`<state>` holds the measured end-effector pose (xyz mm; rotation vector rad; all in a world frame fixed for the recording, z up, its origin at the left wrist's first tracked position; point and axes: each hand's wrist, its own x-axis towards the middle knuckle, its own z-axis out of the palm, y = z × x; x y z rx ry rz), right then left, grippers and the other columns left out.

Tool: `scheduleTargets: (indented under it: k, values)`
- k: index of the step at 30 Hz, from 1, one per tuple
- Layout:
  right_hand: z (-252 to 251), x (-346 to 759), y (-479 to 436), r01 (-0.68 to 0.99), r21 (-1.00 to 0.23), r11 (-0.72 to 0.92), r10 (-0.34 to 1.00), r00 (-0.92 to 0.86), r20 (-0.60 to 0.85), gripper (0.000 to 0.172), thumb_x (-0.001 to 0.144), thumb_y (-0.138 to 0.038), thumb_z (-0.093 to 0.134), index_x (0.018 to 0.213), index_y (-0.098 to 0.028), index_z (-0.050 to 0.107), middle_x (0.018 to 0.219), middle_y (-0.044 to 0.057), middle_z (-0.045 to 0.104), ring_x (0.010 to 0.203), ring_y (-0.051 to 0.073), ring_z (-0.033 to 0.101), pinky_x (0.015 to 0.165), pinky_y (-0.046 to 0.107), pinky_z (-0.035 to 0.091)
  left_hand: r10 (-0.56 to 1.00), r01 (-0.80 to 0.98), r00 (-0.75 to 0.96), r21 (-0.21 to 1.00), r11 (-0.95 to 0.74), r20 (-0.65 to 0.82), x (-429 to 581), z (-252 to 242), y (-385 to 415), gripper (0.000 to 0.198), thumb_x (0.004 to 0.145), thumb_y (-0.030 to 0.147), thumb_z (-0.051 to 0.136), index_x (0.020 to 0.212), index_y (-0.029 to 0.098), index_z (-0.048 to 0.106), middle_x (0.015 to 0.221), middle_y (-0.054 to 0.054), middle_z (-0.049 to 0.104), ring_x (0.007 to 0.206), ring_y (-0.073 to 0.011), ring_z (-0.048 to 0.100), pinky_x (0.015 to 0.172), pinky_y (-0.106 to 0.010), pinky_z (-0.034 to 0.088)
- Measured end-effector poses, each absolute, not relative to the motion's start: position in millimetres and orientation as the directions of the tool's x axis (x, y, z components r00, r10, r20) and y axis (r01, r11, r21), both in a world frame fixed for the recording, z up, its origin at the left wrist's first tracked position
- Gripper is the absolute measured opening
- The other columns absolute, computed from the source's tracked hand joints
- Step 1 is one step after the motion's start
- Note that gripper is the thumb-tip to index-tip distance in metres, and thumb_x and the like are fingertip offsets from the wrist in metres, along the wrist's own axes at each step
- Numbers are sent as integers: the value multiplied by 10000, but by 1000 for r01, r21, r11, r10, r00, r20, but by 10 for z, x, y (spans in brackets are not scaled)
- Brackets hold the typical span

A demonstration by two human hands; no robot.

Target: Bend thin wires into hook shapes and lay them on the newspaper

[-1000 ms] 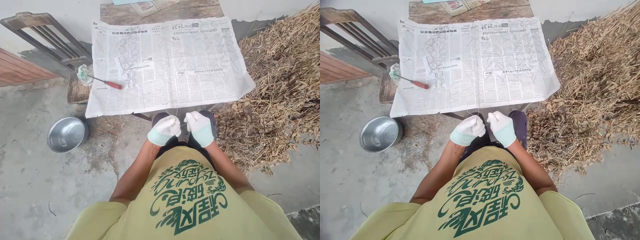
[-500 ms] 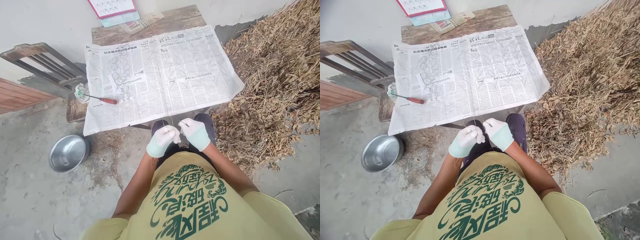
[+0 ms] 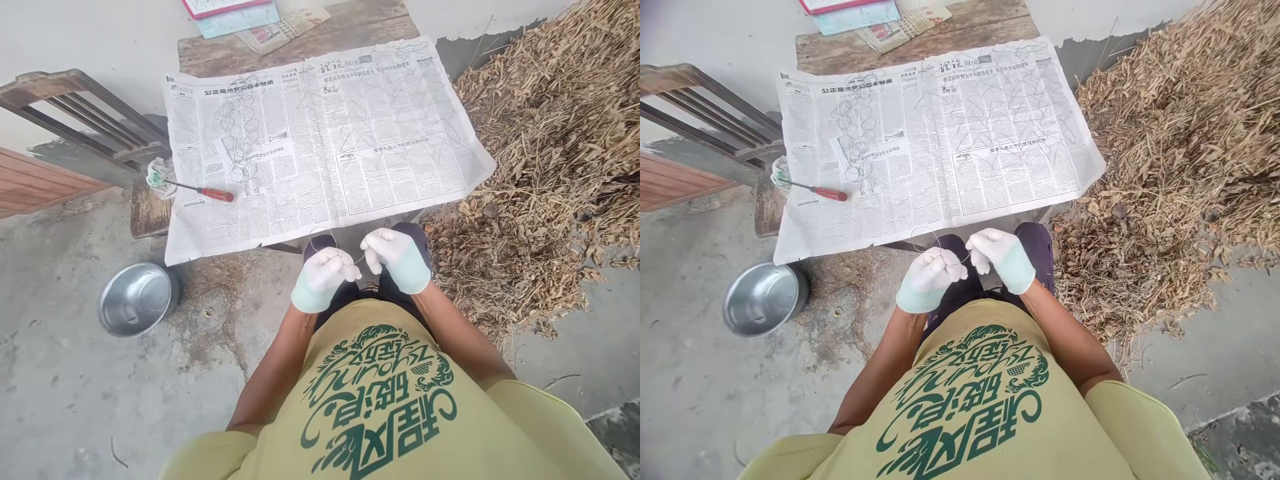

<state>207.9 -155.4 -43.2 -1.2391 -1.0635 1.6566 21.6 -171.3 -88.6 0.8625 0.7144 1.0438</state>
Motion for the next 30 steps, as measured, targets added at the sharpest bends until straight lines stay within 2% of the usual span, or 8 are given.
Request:
scheduleTargets:
  k: [6,10,14,20,26,30]
  values:
    - [-409,2115,-1606,-145,-957,-251,945,-252,-209,117,884,-273,648,859,-190,726,647,-11,719,569,136,637,597,286,536,920,-377,379,891,252,-100,189,-853,-1759,479,850,597,778,729,137,727,660,-106,711,693,-226,698,705,-359,566]
    - [-487,2113,-1614,-205,-934,-293,933,-276,-232,129,887,-286,648,863,-191,731,630,-6,723,547,139,639,567,286,532,914,-355,396,905,235,-82,193,-818,-1771,484,856,602,768,718,140,732,648,-112,709,693,-241,697,730,-390,567]
    - [-545,2087,-1642,-271,-903,-332,924,-284,-255,125,875,-290,664,872,-186,732,619,3,731,522,141,637,541,281,528,877,-330,476,913,240,-59,176,-828,-1738,554,857,643,745,630,139,727,628,-126,699,666,-238,686,723,-393,553]
    - [-493,2060,-1657,-251,-909,-333,934,-219,-282,120,858,-294,684,838,-188,737,615,12,733,509,142,629,515,281,517,858,-292,504,916,275,-97,152,-933,-1691,588,816,714,741,623,158,726,539,-83,635,599,-229,654,704,-397,548]
    - [-455,2069,-1644,-235,-920,-313,943,-190,-273,112,855,-260,668,804,-184,734,608,13,731,515,136,622,525,274,511,853,-303,516,914,271,-82,161,-967,-1680,583,842,696,726,604,164,718,578,-101,674,621,-222,655,699,-381,534]
    - [-447,2065,-1646,-224,-919,-324,938,-200,-282,118,858,-274,670,803,-186,727,605,14,730,508,140,624,510,275,502,828,-305,542,885,352,-143,163,-995,-1667,601,770,736,775,603,164,701,531,-79,635,590,-225,654,652,-374,518]
